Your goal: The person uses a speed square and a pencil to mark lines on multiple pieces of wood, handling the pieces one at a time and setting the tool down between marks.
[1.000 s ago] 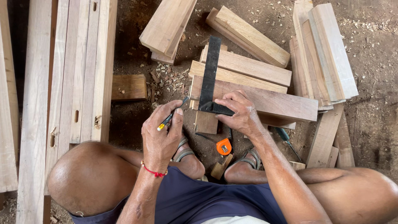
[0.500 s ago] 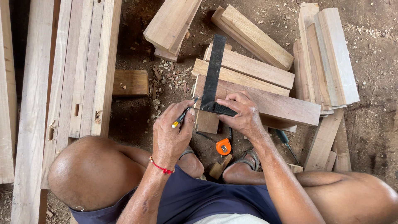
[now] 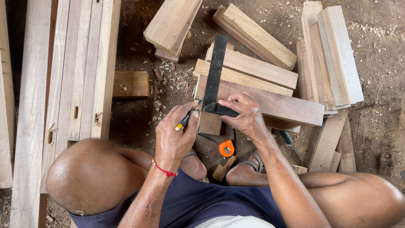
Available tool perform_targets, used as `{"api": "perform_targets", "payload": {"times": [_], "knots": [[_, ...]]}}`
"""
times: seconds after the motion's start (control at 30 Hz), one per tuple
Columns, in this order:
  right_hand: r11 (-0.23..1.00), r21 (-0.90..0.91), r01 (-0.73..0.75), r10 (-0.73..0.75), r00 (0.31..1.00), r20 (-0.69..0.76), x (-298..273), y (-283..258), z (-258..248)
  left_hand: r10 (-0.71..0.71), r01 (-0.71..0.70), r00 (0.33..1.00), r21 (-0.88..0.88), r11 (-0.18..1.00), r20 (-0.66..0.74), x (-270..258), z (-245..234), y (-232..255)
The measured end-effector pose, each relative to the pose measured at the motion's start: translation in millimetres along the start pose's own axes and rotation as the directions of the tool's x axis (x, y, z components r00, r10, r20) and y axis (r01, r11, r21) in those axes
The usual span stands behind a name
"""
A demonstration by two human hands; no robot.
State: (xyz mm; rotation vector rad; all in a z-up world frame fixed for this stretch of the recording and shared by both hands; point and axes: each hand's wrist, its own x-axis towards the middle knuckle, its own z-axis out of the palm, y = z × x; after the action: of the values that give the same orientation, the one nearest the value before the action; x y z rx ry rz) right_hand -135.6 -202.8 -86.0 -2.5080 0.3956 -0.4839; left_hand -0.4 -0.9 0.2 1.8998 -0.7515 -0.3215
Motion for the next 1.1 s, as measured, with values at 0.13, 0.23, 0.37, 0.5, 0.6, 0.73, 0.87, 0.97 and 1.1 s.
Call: {"api": "perform_targets", "payload": {"times": [0.13,0.23,0.37,0.5,0.6,0.73,0.87,0.97,1.1], "knots": [[1.000,0.003,-0.012,0.012,1.000,0.007,0.2,0.1,-0.9,-0.018,0.017,1.000,0.001,1.000,0.014,-0.8,0.3,0.4],[1.000,0.022,-0.010,0.010,1.000,-0.001,0.5,-0.5,-1.5,-0.022,0.021,0.999,0.026,0.999,0.025,-1.5,0.8,-0.7],[1.000,0.014,-0.003,0.003,1.000,-0.004,0.8,-1.3,-1.6,0.042,-0.042,0.999,0.033,0.999,0.010,-1.9,3.1,-1.3],[0.999,0.036,-0.008,0.008,1.000,-0.011,1.8,-3.7,-3.2,0.025,-0.024,0.999,0.016,1.000,-0.022,-3.1,2.9,1.6],[0.999,0.030,-0.020,0.020,1.000,-0.005,1.7,-4.0,-3.1,0.018,-0.018,1.000,0.037,0.999,-0.013,-3.0,5.0,1.4],[0.999,0.046,-0.012,0.012,1.000,-0.014,2.6,-5.0,-1.8,0.057,-0.057,0.998,0.035,0.998,-0.012,-1.4,8.7,-2.4],[1.000,0.017,-0.018,0.018,1.000,0.000,4.2,-6.2,-3.6,0.133,-0.132,0.991,0.027,0.991,-0.020,6.7,18.1,-10.6],[1.000,0.017,-0.021,0.021,1.000,0.013,4.5,-9.4,-4.8,-0.041,0.031,0.991,0.086,0.996,0.127,32.5,31.2,-20.3],[1.000,0.024,-0.011,0.011,1.000,0.004,6.8,-11.7,-9.1,0.157,-0.160,0.987,0.063,0.985,0.042,38.2,34.2,-24.5]]}}
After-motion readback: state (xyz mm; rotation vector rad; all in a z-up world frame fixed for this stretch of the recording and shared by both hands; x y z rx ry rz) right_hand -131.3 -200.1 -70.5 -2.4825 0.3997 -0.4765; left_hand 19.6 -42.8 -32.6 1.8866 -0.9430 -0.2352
